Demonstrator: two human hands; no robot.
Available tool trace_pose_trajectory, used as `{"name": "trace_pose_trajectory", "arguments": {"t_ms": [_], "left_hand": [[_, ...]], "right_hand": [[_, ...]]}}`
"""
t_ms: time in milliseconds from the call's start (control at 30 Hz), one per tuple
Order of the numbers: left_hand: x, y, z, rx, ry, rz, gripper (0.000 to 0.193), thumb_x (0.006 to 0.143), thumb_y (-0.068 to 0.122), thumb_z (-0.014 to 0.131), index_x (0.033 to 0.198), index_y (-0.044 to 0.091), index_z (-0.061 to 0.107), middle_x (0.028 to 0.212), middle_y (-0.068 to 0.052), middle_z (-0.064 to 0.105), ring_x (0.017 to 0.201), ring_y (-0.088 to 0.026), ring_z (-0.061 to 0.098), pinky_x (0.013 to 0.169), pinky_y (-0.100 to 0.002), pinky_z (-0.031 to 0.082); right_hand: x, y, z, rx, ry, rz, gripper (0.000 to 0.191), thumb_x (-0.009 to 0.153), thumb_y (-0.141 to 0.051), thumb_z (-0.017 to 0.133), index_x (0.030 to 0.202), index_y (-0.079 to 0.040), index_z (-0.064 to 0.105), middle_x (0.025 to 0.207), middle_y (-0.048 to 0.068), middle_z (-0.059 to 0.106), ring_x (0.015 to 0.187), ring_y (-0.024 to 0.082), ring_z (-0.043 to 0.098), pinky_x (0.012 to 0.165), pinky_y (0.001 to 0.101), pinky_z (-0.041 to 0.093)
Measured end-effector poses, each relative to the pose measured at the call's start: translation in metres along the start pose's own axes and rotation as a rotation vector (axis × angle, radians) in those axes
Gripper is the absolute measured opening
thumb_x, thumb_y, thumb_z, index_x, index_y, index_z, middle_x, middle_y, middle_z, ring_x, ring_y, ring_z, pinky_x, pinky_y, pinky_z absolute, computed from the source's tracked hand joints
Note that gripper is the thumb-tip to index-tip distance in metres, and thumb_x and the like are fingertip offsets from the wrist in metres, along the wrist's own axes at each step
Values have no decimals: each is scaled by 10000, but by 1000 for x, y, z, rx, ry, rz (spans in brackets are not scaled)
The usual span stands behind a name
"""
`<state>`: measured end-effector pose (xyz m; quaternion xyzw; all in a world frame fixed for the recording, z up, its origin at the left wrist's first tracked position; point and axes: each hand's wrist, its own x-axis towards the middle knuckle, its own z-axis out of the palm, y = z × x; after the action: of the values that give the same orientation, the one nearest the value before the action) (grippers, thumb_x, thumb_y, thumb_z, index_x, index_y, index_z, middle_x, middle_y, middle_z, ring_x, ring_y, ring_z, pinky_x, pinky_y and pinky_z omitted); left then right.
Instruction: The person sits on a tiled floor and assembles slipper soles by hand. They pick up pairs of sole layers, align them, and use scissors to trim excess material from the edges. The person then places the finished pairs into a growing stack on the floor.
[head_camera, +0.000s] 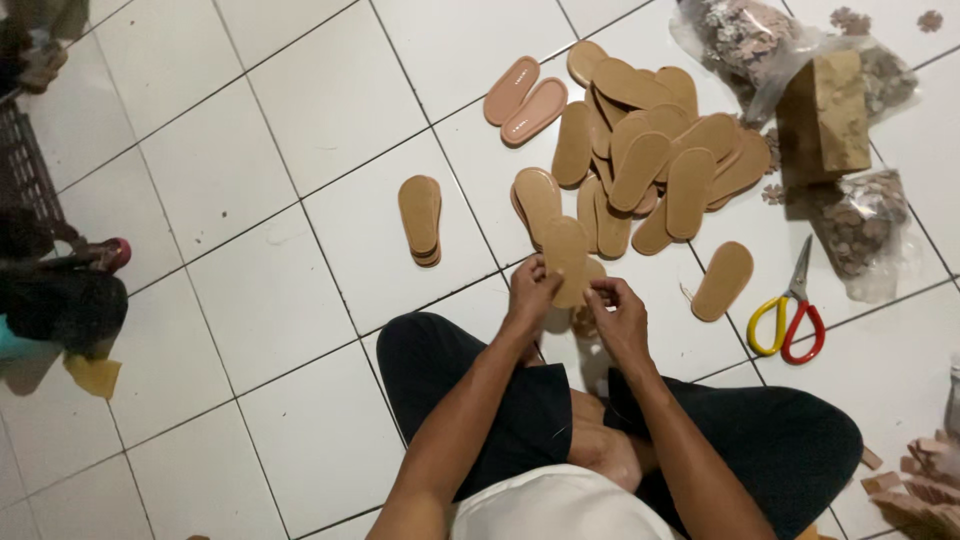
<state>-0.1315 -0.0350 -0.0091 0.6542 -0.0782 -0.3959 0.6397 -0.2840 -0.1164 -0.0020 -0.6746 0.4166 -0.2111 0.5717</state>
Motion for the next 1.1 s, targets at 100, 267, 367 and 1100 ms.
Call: {"name": "trace_pose_trajectory", "arguments": {"t_ms": [100,267,367,1100], "left_hand": [[31,34,-45,132,249,24,221,901,83,679,1104,-3,666,975,-127,743,820,-193,691,703,-319,575],[55,73,-88,623,424,-22,398,878,152,668,1244,12,598,1198,-185,692,1075,-334,666,924,-427,517],[47,69,-85,1041,430,172,635,880,177,706,1448,21,470,1482,-215,470,1360,-400,435,1111,-521,359],[-76,-43,20,1232,-944,352,488,943,216,592,1421,129,542,1553,-206,438,1363,-428,472,1130,-509,356]], "right_hand": [[0,-1,4,-132,-46,35,294,919,-217,734,1117,-2,707,979,81,755,865,149,698,771,306,569],[-15,3,-7,-299,-43,227,428,858,-342,742,1142,-25,699,960,113,762,865,203,722,787,337,568],[-27,0,-3,-473,43,242,543,830,-433,778,1127,3,651,995,155,697,886,278,682,800,397,553],[-27,22,-41,351,56,214,284,1033,-147,579,1249,29,636,1054,59,701,902,119,684,801,269,596]]}}
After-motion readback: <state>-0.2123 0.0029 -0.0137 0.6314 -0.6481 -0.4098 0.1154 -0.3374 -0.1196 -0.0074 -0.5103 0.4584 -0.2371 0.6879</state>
